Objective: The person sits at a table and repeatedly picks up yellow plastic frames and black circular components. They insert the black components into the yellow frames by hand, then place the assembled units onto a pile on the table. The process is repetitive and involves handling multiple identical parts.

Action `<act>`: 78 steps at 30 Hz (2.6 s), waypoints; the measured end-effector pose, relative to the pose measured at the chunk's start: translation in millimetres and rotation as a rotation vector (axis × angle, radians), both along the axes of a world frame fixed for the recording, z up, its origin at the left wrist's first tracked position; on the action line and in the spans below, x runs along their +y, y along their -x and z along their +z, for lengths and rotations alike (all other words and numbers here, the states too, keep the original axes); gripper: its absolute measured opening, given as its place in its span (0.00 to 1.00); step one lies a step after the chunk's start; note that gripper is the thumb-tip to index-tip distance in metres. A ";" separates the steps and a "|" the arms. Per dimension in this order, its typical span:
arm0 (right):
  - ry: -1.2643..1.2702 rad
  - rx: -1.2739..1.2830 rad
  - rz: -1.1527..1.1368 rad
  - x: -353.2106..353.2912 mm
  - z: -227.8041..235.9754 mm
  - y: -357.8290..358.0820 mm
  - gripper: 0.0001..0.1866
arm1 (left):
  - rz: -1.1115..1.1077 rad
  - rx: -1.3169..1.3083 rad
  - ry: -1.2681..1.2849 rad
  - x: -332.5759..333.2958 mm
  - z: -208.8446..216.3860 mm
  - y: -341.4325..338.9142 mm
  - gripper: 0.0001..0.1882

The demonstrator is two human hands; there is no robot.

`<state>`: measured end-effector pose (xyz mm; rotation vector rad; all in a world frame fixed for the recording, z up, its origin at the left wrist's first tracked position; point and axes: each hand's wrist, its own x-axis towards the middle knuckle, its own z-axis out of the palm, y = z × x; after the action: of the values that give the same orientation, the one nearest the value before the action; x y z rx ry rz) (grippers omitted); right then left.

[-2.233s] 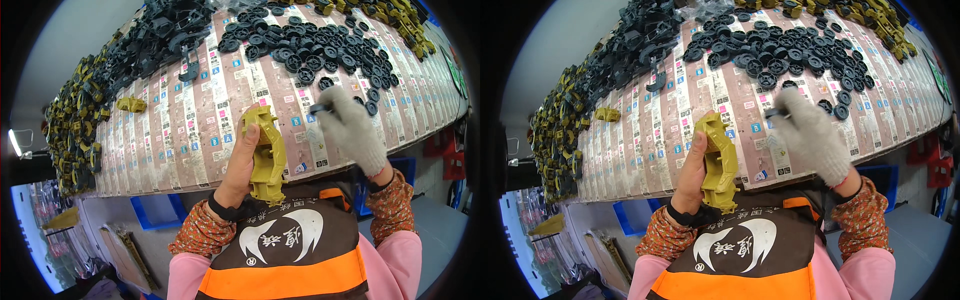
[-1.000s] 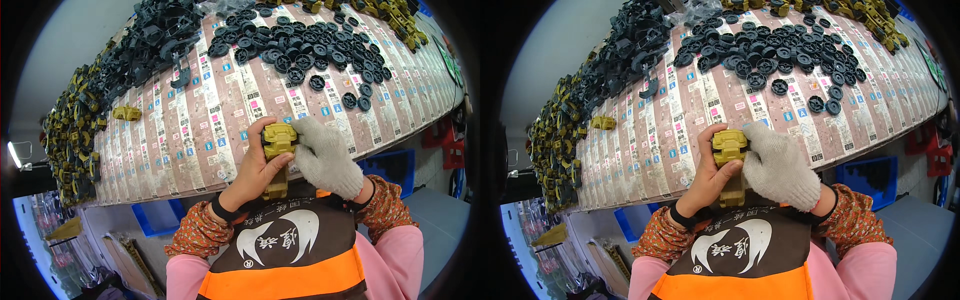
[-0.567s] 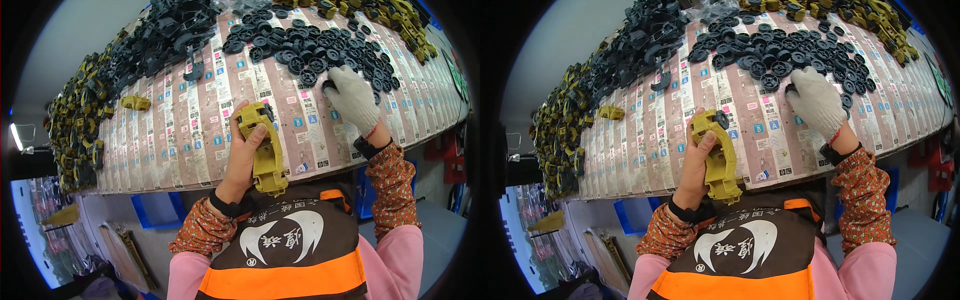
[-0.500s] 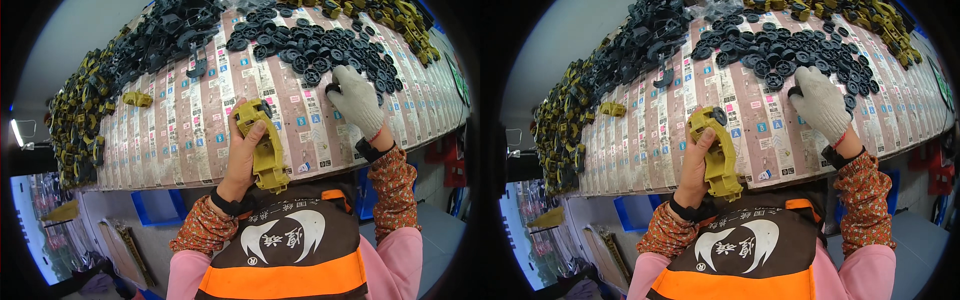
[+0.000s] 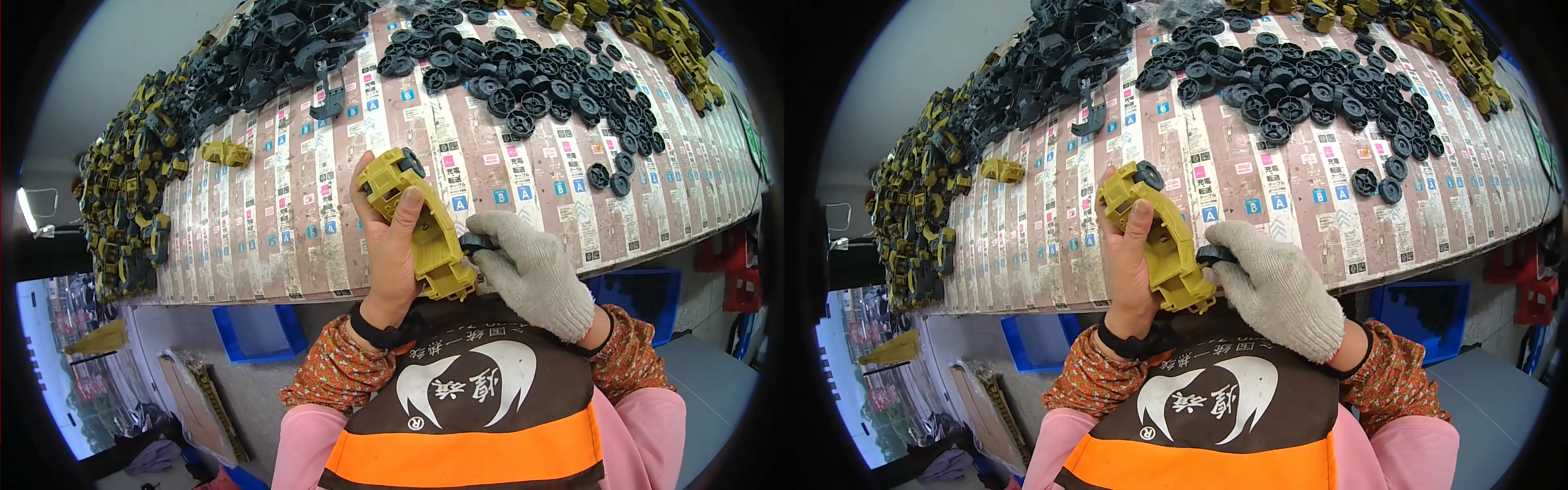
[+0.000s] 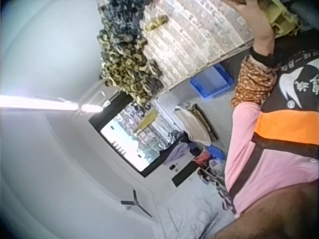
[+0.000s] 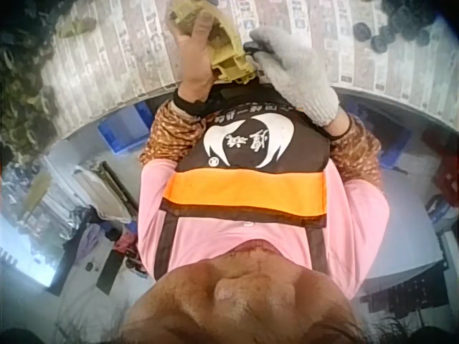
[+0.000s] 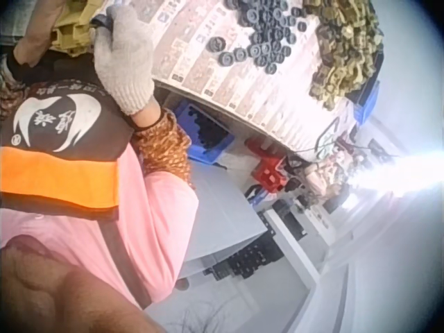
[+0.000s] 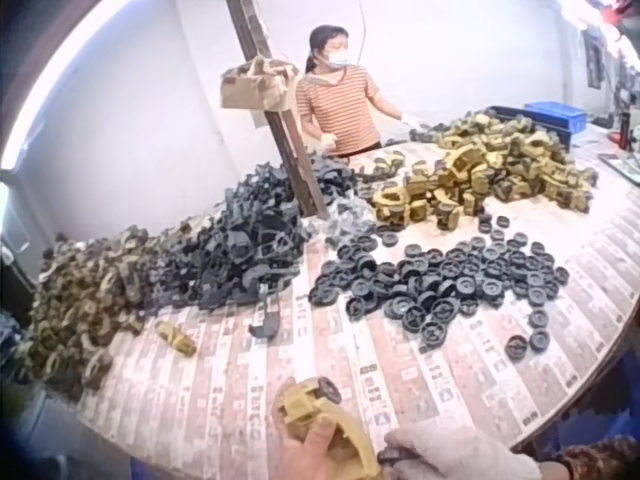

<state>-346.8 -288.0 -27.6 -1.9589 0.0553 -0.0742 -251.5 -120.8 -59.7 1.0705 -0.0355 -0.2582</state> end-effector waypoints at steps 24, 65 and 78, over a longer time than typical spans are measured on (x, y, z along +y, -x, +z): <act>0.273 -0.090 0.071 8.2 -1.5 13.0 0.25 | 0.115 -0.296 -0.128 -11.9 0.3 10.7 0.46; 0.313 -0.165 -0.298 -204.3 16.0 -194.1 0.23 | 0.613 0.282 -0.725 261.4 -43.9 -309.0 0.53; 1.060 0.093 -0.276 -227.6 -5.5 -17.9 0.23 | 0.476 0.032 -0.623 227.2 -64.8 -292.7 0.43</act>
<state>-328.9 -515.7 -33.2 -3.0014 0.4188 -0.2288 41.2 106.4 -124.6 1.6525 0.3461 0.1611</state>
